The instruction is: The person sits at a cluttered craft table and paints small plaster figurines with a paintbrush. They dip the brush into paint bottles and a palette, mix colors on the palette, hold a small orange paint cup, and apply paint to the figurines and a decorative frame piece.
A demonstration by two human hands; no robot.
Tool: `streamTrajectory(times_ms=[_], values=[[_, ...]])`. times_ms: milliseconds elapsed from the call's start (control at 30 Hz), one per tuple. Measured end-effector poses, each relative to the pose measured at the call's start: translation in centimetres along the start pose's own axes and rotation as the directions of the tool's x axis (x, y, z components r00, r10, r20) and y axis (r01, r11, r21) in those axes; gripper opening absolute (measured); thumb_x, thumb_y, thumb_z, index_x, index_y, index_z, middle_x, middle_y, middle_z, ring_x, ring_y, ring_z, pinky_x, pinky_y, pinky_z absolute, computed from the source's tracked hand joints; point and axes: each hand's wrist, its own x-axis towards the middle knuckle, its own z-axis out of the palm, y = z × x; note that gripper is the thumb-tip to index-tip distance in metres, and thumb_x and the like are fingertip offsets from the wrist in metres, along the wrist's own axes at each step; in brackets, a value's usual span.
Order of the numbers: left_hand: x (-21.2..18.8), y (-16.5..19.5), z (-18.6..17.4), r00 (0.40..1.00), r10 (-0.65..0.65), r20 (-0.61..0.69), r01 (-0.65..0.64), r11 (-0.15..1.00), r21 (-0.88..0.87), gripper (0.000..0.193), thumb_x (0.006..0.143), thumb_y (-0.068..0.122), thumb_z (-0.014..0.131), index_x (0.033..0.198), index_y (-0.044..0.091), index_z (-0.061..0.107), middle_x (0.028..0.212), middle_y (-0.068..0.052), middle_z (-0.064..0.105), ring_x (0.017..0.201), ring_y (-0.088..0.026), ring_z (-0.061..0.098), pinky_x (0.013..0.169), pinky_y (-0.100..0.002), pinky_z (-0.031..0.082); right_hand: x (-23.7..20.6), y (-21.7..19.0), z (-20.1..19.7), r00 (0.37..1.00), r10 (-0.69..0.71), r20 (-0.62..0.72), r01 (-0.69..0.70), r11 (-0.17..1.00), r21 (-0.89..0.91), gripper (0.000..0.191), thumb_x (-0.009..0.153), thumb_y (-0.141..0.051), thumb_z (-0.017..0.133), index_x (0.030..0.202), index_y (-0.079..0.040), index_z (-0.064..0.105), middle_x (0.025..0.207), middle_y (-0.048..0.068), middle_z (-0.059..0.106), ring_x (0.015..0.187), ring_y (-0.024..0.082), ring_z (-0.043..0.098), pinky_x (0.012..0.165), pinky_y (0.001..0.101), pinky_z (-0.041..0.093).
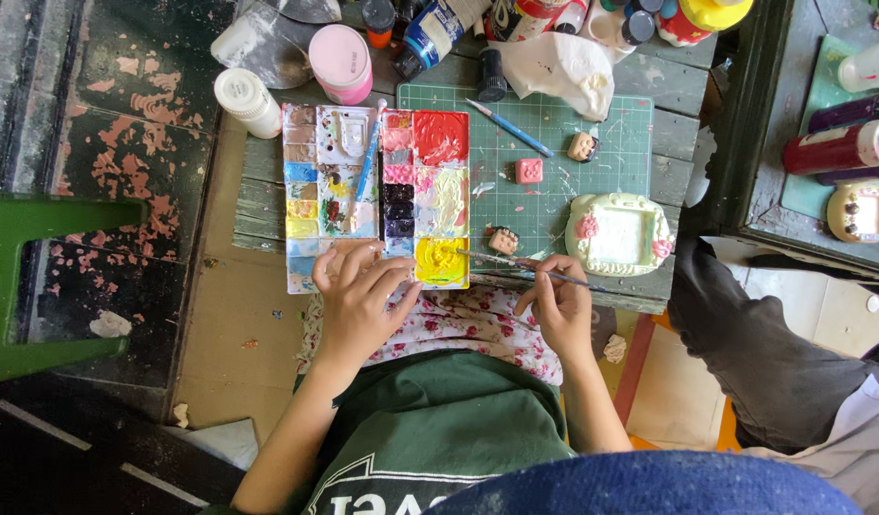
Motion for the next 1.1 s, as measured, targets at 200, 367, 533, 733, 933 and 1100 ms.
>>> streamTrajectory(times_ms=[200,367,533,733,933,1100], values=[[0.09,0.03,-0.02,1.0,0.004,-0.005,-0.004,1.0,0.005,0.018,0.09,0.033,0.082,0.095,0.018,0.074,0.109,0.01,0.073,0.123,-0.019,0.058,0.113,-0.051,0.023,-0.17,-0.08,0.0,0.999,-0.035,0.018,0.035,0.999,0.002,0.008,0.108,-0.006,0.048,0.116,-0.004,0.046,0.09,0.012,0.07,0.055,0.008,0.062,0.041,0.0193,0.034],[0.12,0.08,-0.12,1.0,0.005,-0.003,-0.005,1.0,0.0,0.019,0.09,0.032,0.082,0.096,0.017,0.074,0.11,0.01,0.074,0.122,-0.019,0.057,0.112,-0.05,0.023,-0.36,0.12,0.05,0.997,-0.082,0.002,0.082,0.997,0.015,0.007,0.108,-0.005,0.049,0.114,-0.002,0.048,0.089,0.009,0.062,0.059,0.012,0.068,0.042,0.0195,0.034],[0.14,0.16,-0.16,1.0,0.001,-0.007,-0.001,1.0,0.001,0.018,0.089,0.032,0.082,0.095,0.017,0.074,0.108,0.009,0.073,0.122,-0.019,0.057,0.112,-0.051,0.023,-0.44,0.31,0.21,0.998,-0.059,-0.034,0.06,0.998,0.021,0.007,0.105,-0.003,0.05,0.112,-0.001,0.049,0.088,0.007,0.064,0.057,0.013,0.068,0.041,0.02,0.036],[0.18,0.14,-0.34,1.0,0.008,-0.005,-0.008,1.0,0.002,0.019,0.089,0.031,0.083,0.095,0.016,0.073,0.11,0.01,0.073,0.123,-0.02,0.057,0.112,-0.05,0.024,-0.38,0.62,0.13,0.997,-0.073,-0.019,0.073,0.997,0.029,0.005,0.108,-0.002,0.051,0.113,0.0,0.05,0.096,0.014,0.068,0.06,0.014,0.069,0.045,0.0204,0.037],[0.35,0.26,-0.51,1.0,0.008,-0.002,-0.008,1.0,0.002,0.019,0.088,0.031,0.083,0.094,0.016,0.073,0.11,0.01,0.073,0.123,-0.02,0.056,0.111,-0.05,0.024,-0.15,0.02,0.21,0.999,-0.04,-0.015,0.042,0.996,0.078,0.003,0.106,-0.003,0.049,0.108,-0.002,0.047,0.122,0.024,0.07,0.057,0.013,0.068,0.042,0.0207,0.04],[0.52,0.32,-0.58,1.0,0.015,-0.015,-0.015,1.0,-0.003,0.02,0.088,0.032,0.083,0.097,0.016,0.074,0.11,0.01,0.073,0.123,-0.02,0.056,0.111,-0.05,0.025,0.04,0.13,0.07,0.997,-0.079,-0.011,0.08,0.987,0.138,0.007,0.106,-0.001,0.049,0.112,-0.003,0.046,0.125,0.025,0.069,0.055,0.012,0.066,0.046,0.0228,0.043]])
